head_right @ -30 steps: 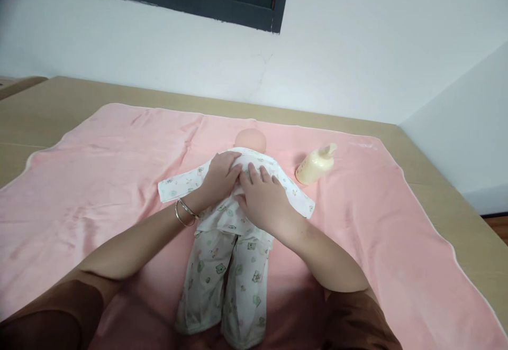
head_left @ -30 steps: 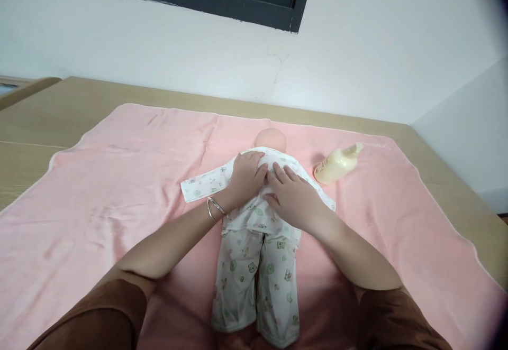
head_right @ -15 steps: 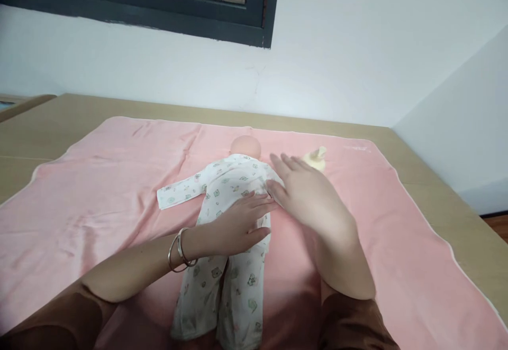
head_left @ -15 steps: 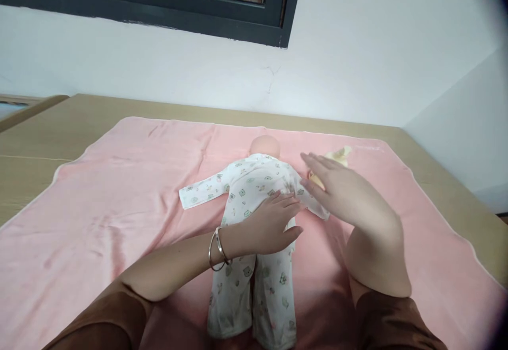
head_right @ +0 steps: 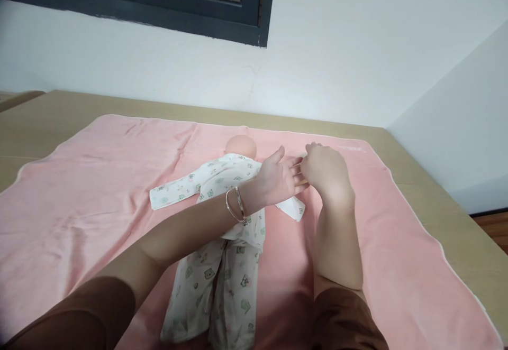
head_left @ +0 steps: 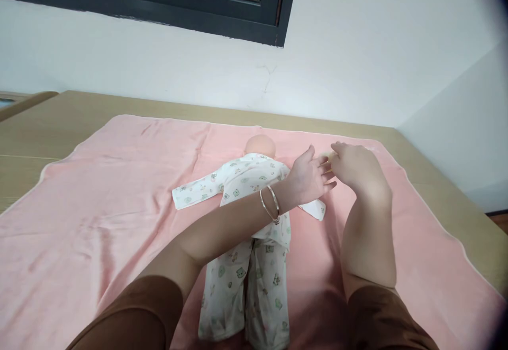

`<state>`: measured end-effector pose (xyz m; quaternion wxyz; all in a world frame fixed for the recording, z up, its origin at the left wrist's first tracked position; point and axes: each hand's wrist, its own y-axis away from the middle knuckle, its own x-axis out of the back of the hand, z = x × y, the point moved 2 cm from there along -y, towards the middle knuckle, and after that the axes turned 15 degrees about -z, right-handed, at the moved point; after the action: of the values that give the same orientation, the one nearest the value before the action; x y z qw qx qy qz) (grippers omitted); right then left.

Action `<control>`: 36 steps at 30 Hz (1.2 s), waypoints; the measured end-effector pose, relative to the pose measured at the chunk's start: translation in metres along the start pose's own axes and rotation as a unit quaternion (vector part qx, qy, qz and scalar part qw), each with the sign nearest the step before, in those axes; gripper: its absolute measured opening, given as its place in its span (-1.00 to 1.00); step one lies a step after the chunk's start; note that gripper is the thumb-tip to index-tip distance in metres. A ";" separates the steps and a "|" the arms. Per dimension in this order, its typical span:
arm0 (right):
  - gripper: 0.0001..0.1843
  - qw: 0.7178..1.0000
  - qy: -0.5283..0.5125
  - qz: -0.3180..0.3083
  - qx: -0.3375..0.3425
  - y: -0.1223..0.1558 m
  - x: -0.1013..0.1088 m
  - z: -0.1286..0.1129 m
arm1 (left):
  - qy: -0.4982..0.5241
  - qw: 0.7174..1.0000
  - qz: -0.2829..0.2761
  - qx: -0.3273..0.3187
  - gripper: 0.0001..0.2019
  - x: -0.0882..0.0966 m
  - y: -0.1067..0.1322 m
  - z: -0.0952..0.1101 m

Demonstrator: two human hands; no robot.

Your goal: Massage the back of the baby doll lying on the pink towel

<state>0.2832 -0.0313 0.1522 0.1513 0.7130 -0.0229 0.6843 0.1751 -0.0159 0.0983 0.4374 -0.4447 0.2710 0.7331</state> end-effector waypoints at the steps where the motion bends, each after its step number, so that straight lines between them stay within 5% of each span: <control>1: -0.46 1.000 -0.007 0.003 0.005 -0.001 0.000 0.003 | 0.008 1.000 -0.006 -0.004 -0.46 0.000 -0.003 0.001; 7: -0.42 0.993 -0.106 0.054 0.013 -0.008 0.002 0.025 | 0.000 1.000 -0.004 0.001 -0.46 0.004 0.009 0.006; 12: -0.42 0.995 -0.080 0.055 -0.007 -0.004 0.000 0.012 | 0.003 0.999 -0.008 0.036 -0.41 0.002 0.071 0.002; 16: -0.42 0.992 -0.094 0.083 -0.032 0.003 -0.004 -0.014 | -0.006 0.998 0.052 0.046 -0.39 0.007 0.113 0.001; 19: -0.38 0.982 -0.104 0.146 0.056 0.011 -0.010 -0.037 | -0.030 0.996 0.083 0.010 -0.38 0.010 0.123 0.008; 23: -0.36 0.955 -0.099 0.122 0.252 0.031 -0.027 -0.075 | -0.063 0.996 0.045 -0.035 -0.36 0.000 0.128 0.023; 29: -0.14 0.958 -0.019 0.131 0.254 0.068 -0.056 -0.117 | -0.171 0.981 -0.001 -0.090 -0.30 -0.024 0.153 0.032; 36: 0.03 0.922 0.040 0.146 0.357 0.101 -0.070 -0.121 | -0.193 0.976 -0.062 -0.083 -0.18 -0.032 0.161 0.026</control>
<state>0.1371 -0.1098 0.1043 -0.2139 0.6806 0.1252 0.6895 0.0291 -0.0838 0.1400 0.4871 -0.3457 0.0916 0.7968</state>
